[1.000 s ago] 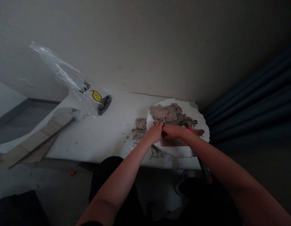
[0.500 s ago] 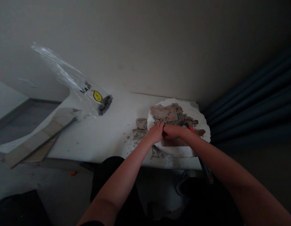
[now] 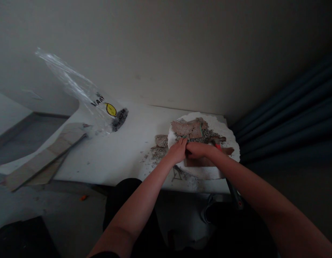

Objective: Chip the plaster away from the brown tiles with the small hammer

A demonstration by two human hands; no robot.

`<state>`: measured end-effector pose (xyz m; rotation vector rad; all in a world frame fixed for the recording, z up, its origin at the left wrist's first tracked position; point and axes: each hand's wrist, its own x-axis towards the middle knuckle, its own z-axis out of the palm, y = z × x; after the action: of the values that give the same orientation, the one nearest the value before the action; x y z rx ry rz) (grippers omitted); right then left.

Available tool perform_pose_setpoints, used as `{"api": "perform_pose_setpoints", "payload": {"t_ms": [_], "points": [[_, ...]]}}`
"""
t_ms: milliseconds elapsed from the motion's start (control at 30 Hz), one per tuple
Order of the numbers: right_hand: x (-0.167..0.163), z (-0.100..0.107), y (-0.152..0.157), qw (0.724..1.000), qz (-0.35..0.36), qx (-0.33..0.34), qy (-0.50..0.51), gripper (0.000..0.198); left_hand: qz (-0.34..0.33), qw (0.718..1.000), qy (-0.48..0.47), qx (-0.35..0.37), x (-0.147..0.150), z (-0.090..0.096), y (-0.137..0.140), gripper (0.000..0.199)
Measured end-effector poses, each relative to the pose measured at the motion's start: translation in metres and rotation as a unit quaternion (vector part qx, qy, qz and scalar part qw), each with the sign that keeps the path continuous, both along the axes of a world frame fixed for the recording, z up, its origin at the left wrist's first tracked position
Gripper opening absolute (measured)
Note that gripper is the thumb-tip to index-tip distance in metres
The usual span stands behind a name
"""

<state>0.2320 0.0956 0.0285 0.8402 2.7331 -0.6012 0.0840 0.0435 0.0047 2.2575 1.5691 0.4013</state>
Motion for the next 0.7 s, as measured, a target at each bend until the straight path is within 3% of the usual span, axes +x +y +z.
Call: {"api": "perform_pose_setpoints", "payload": {"t_ms": [700], "points": [[0.0, 0.002, 0.016, 0.995, -0.004, -0.102, 0.013, 0.021, -0.006, 1.0, 0.0, -0.006, 0.0, 0.003, -0.001, 0.058]]}}
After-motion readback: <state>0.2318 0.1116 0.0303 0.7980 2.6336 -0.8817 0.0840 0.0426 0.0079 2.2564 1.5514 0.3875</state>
